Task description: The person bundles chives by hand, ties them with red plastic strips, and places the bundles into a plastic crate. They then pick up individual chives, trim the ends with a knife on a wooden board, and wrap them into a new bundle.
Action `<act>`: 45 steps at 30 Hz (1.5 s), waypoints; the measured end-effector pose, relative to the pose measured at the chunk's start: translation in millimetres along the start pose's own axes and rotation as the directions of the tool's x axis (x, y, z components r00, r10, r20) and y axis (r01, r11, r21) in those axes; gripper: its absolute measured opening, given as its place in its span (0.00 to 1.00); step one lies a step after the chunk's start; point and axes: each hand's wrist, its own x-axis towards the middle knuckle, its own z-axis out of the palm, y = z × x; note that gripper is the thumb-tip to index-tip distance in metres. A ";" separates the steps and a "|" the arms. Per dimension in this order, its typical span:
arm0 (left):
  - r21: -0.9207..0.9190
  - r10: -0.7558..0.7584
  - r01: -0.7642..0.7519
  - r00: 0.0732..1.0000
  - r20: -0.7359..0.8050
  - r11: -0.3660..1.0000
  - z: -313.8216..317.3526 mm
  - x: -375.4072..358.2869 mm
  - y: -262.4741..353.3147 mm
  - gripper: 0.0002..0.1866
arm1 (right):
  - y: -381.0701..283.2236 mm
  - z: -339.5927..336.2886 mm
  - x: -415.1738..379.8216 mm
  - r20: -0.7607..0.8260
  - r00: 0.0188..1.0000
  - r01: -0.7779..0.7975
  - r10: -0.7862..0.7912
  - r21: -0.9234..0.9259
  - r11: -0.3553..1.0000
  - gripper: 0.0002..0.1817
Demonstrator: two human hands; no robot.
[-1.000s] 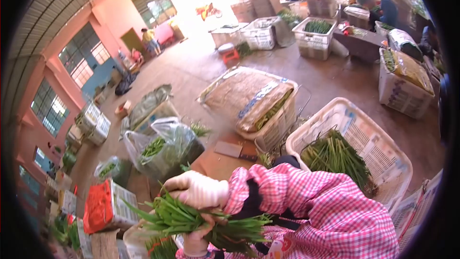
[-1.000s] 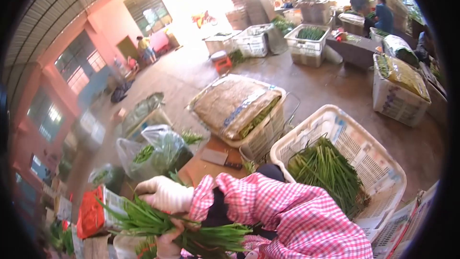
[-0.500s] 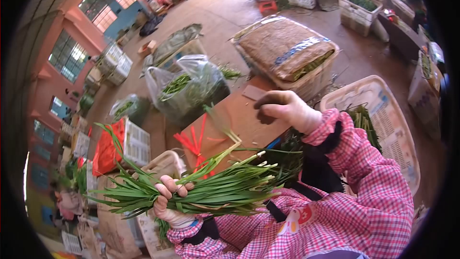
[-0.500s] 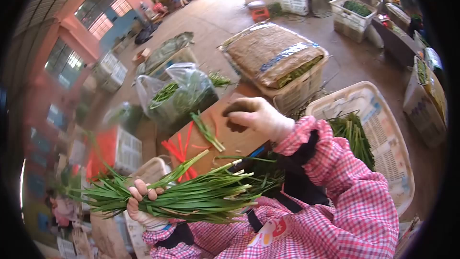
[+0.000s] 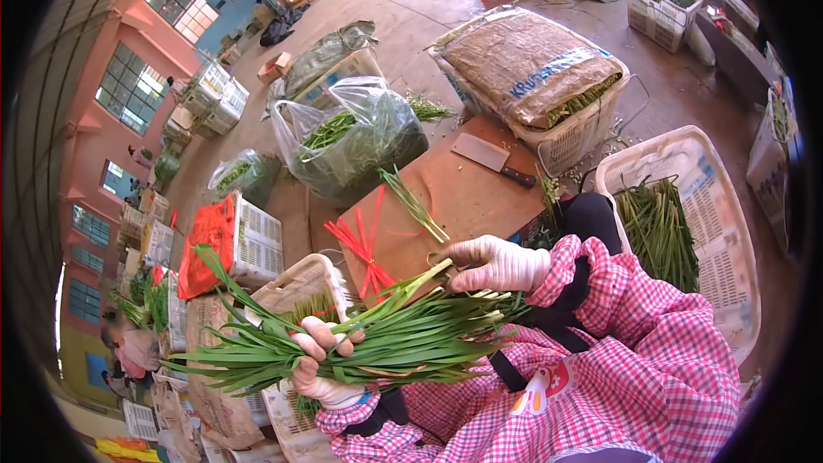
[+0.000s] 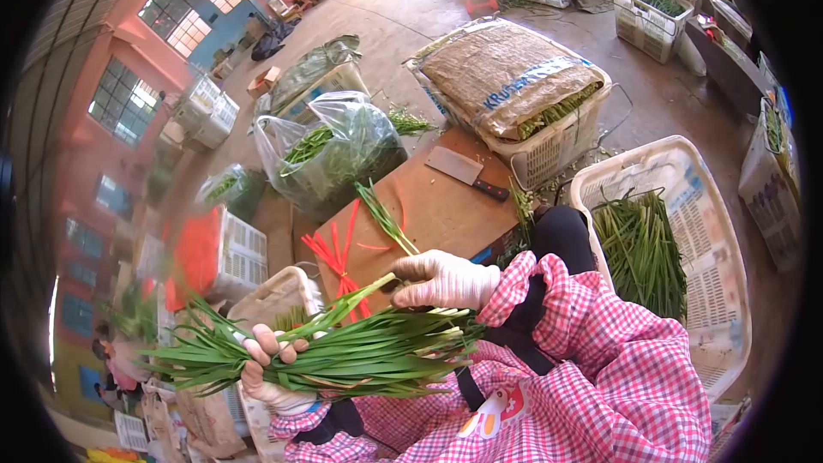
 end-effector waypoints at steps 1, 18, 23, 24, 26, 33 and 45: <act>0.038 0.009 -0.008 1.000 -0.008 0.999 -0.2 -0.3 0.2 0.18 | -8.1 -1.7 -2.2 -0.005 1.000 -0.029 0.029 -0.021 0.999 0.21; 0.191 0.015 -0.043 0.990 0.144 0.981 -14.6 -4.3 4.6 0.14 | -77.8 12.0 -38.3 0.074 0.946 0.118 -0.315 -0.985 0.122 0.24; 0.421 -0.049 0.073 0.996 -0.068 0.904 -19.1 -23.8 3.2 0.14 | -68.8 23.5 -5.6 0.128 0.986 0.159 -0.107 -0.913 0.376 0.16; 0.318 0.055 -0.091 0.991 0.121 0.944 -32.8 -21.9 -10.9 0.14 | -60.9 19.5 -4.9 0.165 0.971 0.230 -0.176 -0.848 0.478 0.15; 0.162 -0.159 0.132 0.973 0.168 0.978 -20.1 -22.9 1.6 0.14 | -45.3 14.5 -1.1 0.188 0.980 0.175 -0.059 -0.690 0.703 0.14; 0.166 -0.204 0.163 0.941 0.271 0.973 -48.5 -25.1 -15.8 0.12 | -28.6 7.0 -0.8 0.048 0.972 -0.215 0.228 -0.190 0.958 0.13; 0.335 -0.037 0.043 0.999 -0.024 0.941 -41.8 -20.3 -0.1 0.11 | -25.7 -15.5 -23.0 -0.300 0.948 0.058 0.107 0.491 0.869 0.16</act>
